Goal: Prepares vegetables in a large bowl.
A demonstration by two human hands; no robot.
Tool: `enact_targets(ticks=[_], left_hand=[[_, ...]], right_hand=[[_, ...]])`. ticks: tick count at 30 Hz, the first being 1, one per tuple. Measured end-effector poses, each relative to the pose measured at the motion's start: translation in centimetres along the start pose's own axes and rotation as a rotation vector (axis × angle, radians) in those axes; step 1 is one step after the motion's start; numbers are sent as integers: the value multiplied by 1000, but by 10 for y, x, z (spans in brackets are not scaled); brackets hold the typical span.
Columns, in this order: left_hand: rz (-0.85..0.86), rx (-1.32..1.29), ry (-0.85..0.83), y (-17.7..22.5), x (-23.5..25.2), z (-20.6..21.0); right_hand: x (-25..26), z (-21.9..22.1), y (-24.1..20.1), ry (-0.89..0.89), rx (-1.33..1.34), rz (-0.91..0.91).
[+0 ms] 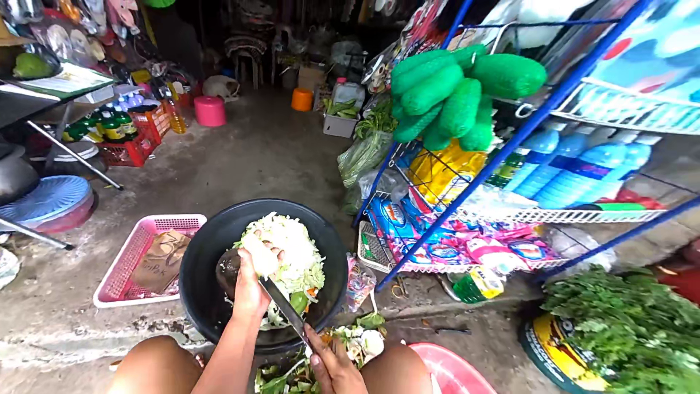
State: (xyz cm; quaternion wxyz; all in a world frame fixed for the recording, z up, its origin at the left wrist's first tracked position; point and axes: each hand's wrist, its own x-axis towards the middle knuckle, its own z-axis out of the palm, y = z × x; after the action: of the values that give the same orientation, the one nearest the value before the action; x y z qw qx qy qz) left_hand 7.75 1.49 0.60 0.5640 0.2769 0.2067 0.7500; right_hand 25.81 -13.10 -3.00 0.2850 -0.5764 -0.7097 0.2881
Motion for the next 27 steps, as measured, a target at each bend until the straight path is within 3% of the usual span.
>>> enact_targets(ticks=[10,15,20,24,27], left_hand=[[16,58,-120,5,-18,15],[53,82,-106,1,-25,25],[48,97,-118,4,-33,32],[70,92,-115,0,-40,40],[-101,50,-86,-3,-53,44]], right_hand=[[-19,-8,-9,104,-130,47],[-25,-12,-18,-16,85,99],[-27,-24,-26,46,-197,160],[-37,-27,-17,-50,216,99],[-57,-32,-11,-81,499,193]])
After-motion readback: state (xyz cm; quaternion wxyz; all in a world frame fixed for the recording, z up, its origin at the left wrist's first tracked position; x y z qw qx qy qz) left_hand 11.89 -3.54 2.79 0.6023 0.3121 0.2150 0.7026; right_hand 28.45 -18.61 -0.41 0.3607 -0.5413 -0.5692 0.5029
